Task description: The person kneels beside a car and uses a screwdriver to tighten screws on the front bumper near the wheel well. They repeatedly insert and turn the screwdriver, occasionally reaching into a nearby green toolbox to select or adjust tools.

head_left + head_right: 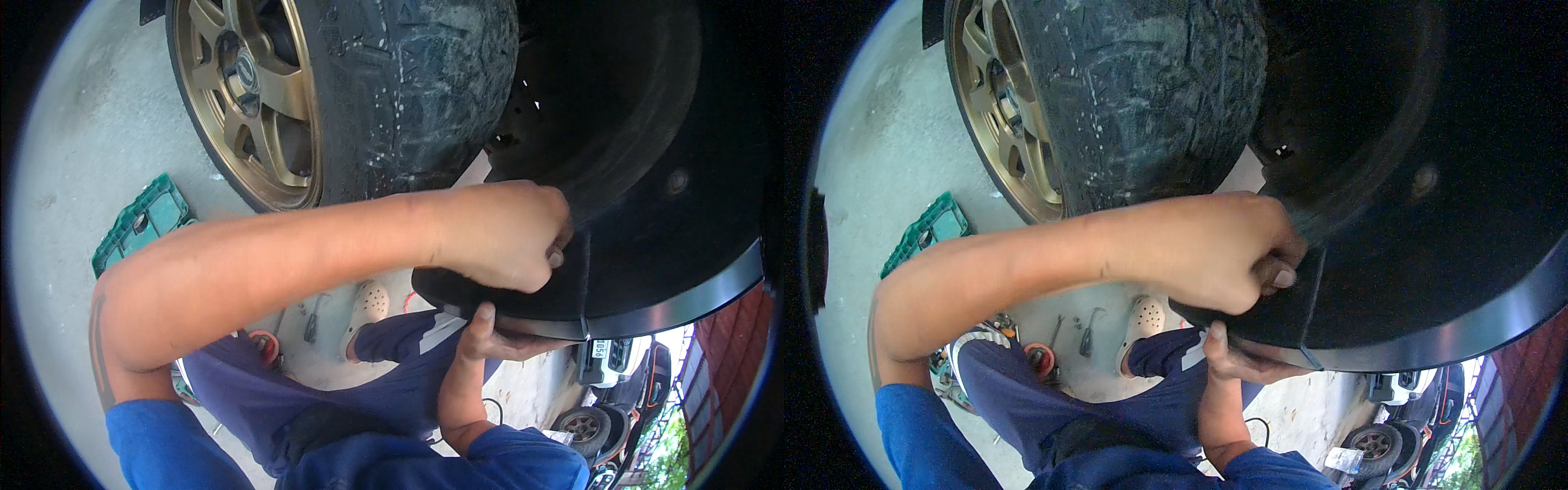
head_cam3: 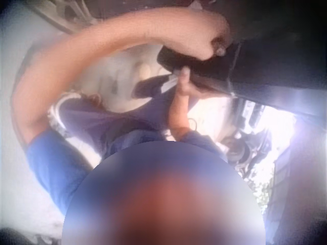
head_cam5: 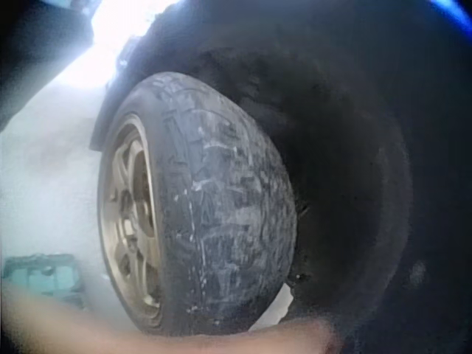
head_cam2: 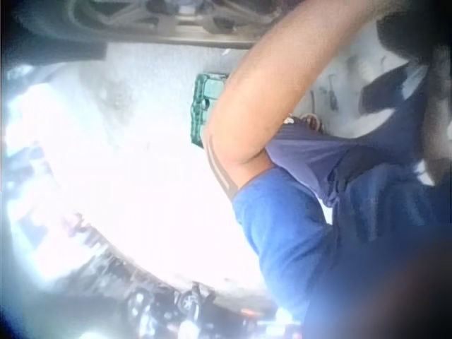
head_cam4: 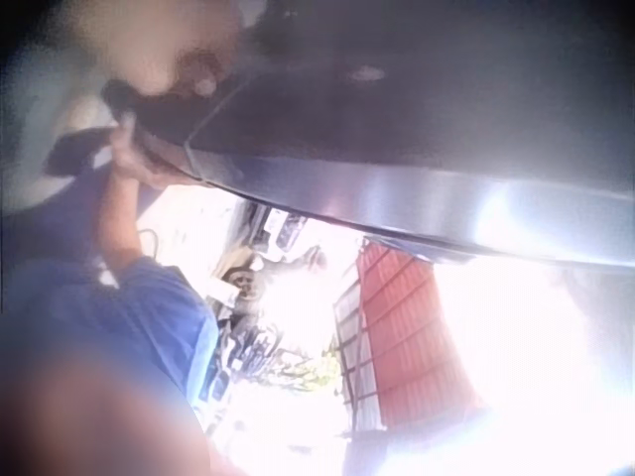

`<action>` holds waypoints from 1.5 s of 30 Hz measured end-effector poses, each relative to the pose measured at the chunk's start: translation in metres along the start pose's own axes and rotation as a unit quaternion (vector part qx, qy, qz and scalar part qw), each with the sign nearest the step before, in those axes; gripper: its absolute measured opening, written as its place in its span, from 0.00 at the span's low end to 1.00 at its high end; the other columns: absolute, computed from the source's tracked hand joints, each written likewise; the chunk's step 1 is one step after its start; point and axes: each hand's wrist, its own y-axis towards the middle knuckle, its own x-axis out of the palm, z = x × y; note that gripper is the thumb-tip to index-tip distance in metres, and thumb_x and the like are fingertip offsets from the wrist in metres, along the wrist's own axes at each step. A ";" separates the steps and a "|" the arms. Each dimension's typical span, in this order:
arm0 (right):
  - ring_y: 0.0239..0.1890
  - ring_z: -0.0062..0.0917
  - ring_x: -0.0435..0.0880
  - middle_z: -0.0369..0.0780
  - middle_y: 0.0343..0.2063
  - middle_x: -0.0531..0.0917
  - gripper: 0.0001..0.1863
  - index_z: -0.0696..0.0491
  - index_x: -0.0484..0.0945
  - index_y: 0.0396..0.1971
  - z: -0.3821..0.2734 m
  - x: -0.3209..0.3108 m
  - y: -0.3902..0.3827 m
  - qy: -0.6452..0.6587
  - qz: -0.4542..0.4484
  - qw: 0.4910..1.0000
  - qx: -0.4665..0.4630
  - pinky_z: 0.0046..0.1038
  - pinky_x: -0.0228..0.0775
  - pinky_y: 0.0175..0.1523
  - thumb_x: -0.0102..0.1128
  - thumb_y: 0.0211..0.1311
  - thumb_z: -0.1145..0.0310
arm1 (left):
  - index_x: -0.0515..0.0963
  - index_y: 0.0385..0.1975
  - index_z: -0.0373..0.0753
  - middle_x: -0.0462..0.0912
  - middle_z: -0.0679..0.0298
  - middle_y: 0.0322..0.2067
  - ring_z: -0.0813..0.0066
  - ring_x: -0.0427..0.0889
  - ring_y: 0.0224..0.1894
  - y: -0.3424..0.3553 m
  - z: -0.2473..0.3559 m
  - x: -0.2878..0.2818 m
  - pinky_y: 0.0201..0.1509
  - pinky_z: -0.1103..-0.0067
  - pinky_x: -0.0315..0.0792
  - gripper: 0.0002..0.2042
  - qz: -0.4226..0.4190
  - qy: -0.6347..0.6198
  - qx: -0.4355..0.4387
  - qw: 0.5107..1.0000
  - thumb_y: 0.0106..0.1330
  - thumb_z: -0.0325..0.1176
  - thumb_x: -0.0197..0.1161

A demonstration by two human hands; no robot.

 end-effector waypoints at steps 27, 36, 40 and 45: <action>0.67 0.50 0.68 0.56 0.67 0.59 0.71 0.54 0.36 0.77 -0.011 0.006 0.007 0.000 -0.001 1.000 0.025 0.46 0.63 0.74 0.82 0.43 0.49 | 0.78 0.36 0.33 0.81 0.48 0.23 0.43 0.83 0.31 -0.035 -0.022 0.052 0.40 0.56 0.74 0.08 0.285 -0.039 0.090 0.954 0.66 0.33 0.62; 0.71 0.45 0.61 0.49 0.73 0.51 0.72 0.49 0.29 0.78 -0.003 -0.003 -0.025 -0.033 -0.086 0.995 0.039 0.46 0.57 0.77 0.79 0.43 0.60 | 0.74 0.45 0.34 0.82 0.43 0.37 0.42 0.82 0.46 -0.099 -0.121 0.151 0.49 0.58 0.72 0.16 0.242 -0.141 -0.273 0.920 0.78 0.43 0.51; 0.72 0.50 0.57 0.55 0.71 0.48 0.75 0.56 0.23 0.75 0.011 0.000 -0.032 -0.018 -0.057 0.998 0.019 0.48 0.56 0.75 0.81 0.46 0.55 | 0.74 0.45 0.35 0.82 0.44 0.39 0.41 0.81 0.48 -0.087 -0.134 0.147 0.51 0.58 0.71 0.18 0.180 -0.171 -0.254 0.935 0.79 0.47 0.49; 0.70 0.51 0.60 0.55 0.71 0.49 0.74 0.53 0.26 0.76 0.013 0.002 -0.033 0.030 -0.025 0.998 0.042 0.48 0.60 0.73 0.81 0.45 0.55 | 0.73 0.47 0.38 0.82 0.44 0.39 0.40 0.81 0.47 -0.081 -0.129 0.142 0.50 0.57 0.70 0.18 0.149 -0.093 -0.230 0.957 0.79 0.48 0.46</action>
